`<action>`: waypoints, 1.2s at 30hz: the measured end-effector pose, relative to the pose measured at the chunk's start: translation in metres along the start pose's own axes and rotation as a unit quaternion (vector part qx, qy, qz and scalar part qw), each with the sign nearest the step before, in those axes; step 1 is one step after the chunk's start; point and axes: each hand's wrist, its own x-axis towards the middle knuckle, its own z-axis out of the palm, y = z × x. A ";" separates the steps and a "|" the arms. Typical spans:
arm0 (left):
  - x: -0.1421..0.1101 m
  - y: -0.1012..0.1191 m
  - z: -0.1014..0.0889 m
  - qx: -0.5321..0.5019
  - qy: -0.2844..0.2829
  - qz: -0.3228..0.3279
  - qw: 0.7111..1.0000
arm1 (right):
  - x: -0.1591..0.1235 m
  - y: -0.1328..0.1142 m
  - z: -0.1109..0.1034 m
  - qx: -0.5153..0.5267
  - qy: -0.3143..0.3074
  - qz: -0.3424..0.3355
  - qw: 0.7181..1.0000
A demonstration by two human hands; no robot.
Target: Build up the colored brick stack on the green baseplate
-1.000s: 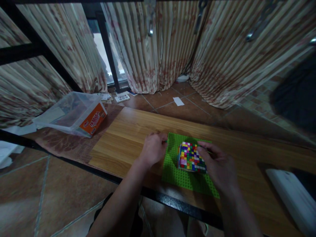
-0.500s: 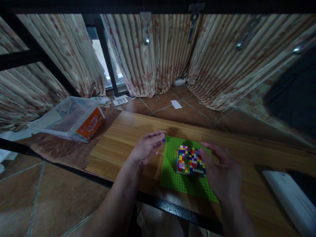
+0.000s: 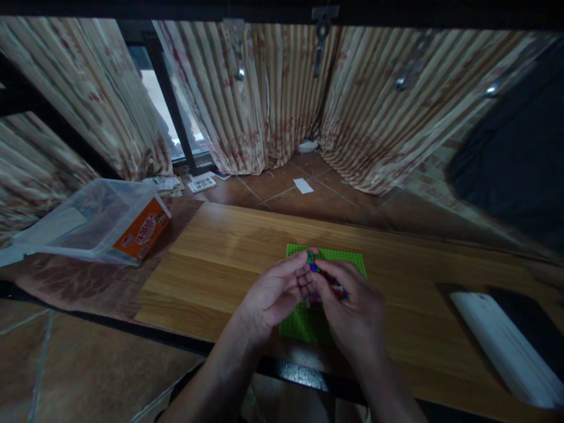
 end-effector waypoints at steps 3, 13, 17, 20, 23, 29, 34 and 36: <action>0.001 0.001 0.001 -0.015 0.015 -0.002 1.000 | 0.000 0.001 -0.002 -0.001 -0.010 -0.019 1.000; 0.001 0.013 0.003 -0.004 0.075 0.022 0.997 | 0.007 0.031 -0.029 -0.020 0.004 0.051 0.998; 0.002 0.013 0.004 0.025 0.110 0.035 0.993 | 0.008 0.037 -0.031 -0.036 -0.039 0.065 0.997; 0.003 0.011 0.005 0.046 0.140 0.055 0.988 | 0.007 0.035 -0.030 -0.040 -0.062 0.063 0.995; 0.004 0.010 0.007 0.060 0.159 0.072 0.983 | 0.007 0.034 -0.029 -0.059 -0.073 0.054 0.994; 0.003 0.009 0.008 0.074 0.162 0.089 0.980 | 0.007 0.041 -0.026 -0.082 -0.060 0.039 0.994; 0.002 0.007 0.009 0.087 0.159 0.087 0.980 | 0.006 0.045 -0.019 -0.052 -0.049 0.065 0.995; 0.002 0.006 0.009 0.092 0.156 0.082 0.980 | 0.006 0.046 -0.017 -0.042 -0.041 0.075 0.995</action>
